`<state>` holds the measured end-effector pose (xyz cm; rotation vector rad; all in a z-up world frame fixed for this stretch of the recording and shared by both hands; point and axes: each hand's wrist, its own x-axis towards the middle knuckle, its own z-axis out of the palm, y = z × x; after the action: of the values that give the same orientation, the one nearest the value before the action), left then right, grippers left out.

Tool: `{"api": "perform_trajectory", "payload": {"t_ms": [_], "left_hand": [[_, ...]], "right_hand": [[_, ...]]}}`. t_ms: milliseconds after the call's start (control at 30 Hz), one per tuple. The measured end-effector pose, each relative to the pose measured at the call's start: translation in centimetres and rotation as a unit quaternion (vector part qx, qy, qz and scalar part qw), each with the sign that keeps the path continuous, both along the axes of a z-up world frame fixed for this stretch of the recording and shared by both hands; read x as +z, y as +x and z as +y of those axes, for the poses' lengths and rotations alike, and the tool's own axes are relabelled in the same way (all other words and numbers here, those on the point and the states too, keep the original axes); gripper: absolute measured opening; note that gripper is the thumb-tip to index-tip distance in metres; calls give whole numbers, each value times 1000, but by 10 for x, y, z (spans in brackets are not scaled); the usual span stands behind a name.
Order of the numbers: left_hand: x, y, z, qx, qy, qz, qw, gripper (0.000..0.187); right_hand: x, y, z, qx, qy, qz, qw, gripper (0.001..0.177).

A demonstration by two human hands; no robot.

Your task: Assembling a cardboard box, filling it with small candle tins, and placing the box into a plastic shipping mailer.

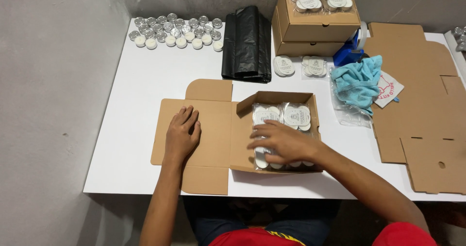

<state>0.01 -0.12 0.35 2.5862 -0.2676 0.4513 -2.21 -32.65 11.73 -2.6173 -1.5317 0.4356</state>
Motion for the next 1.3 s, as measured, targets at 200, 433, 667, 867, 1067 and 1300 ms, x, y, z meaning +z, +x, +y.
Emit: {"api": "perform_trajectory", "payload": {"t_ms": [200, 433, 667, 867, 1067, 1300], "left_hand": [[1, 1, -1, 1, -18, 0, 1000, 36], [5, -3, -1, 7, -18, 4, 1000, 36], [13, -5, -2, 8, -27, 13, 1000, 35], [11, -4, -2, 2, -21, 2, 1000, 35], [8, -3, -1, -3, -26, -1, 1000, 35], [2, -1, 0, 1, -3, -2, 1000, 36]], "right_hand": [[-48, 140, -120, -353, 302, -232, 855, 24], [-93, 203, -173, -656, 84, -126, 739, 68], [-53, 176, -142, -678, 165, -33, 716, 88], [-116, 214, -204, -644, 397, -5, 654, 66], [-4, 140, -135, -524, 575, 133, 614, 56], [38, 85, -43, -323, 411, 339, 782, 67]]}}
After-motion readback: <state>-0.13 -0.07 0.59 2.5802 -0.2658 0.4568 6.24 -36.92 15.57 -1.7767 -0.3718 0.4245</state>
